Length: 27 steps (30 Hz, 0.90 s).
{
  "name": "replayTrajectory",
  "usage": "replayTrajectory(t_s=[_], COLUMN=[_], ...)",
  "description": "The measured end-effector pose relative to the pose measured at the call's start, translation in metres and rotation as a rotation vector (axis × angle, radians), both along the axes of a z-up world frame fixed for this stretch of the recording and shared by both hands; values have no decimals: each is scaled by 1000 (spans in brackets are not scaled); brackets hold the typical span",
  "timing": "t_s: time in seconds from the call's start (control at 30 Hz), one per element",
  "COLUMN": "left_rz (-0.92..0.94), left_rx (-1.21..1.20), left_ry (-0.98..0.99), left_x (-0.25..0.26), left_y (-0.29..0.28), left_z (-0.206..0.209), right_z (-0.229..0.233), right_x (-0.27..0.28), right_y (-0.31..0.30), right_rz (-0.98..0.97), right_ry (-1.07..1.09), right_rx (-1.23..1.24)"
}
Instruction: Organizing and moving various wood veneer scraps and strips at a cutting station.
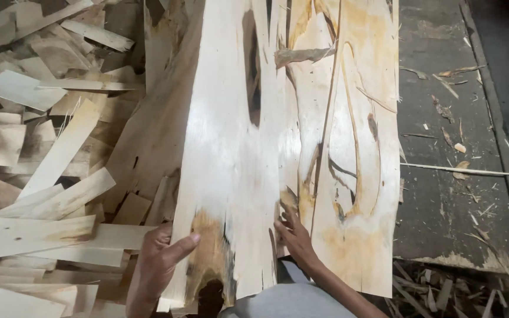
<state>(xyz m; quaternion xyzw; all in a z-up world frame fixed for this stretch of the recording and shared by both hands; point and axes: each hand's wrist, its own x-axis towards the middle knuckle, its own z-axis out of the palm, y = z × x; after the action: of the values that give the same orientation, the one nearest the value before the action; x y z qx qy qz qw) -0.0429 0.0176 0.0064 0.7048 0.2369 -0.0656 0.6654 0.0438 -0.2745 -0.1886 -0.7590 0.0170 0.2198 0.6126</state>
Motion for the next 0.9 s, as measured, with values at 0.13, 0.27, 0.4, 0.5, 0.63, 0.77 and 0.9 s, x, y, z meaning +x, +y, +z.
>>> replayTrajectory(t_s=[0.13,0.27,0.4,0.5,0.63,0.77,0.9], left_rz=[82,120,110,91,38,16,140], left_rx=[-64,-95,-150,-202,-196,-278,-301], left_ry=[-57,-6,10,33,41,-30,340], left_x=[-8,-14,-21,-23,-17,-18,-17], left_y=[18,46,65,60,47,27,-4], left_z=[-17,-71,-149,-180,-202,-231,-260], right_z=[0,-48,-9,-7,-74,50,18], right_x=[12,19,25,31,40,31,36], right_y=[21,5,-3,-5,-50,-46,-86], right_rz=[-196,-203,-239,-216,-70,-49,-61], right_ry=[427,325,175,252,-86,-73,-38], right_rx=[211,351,301,285,175,-74,111])
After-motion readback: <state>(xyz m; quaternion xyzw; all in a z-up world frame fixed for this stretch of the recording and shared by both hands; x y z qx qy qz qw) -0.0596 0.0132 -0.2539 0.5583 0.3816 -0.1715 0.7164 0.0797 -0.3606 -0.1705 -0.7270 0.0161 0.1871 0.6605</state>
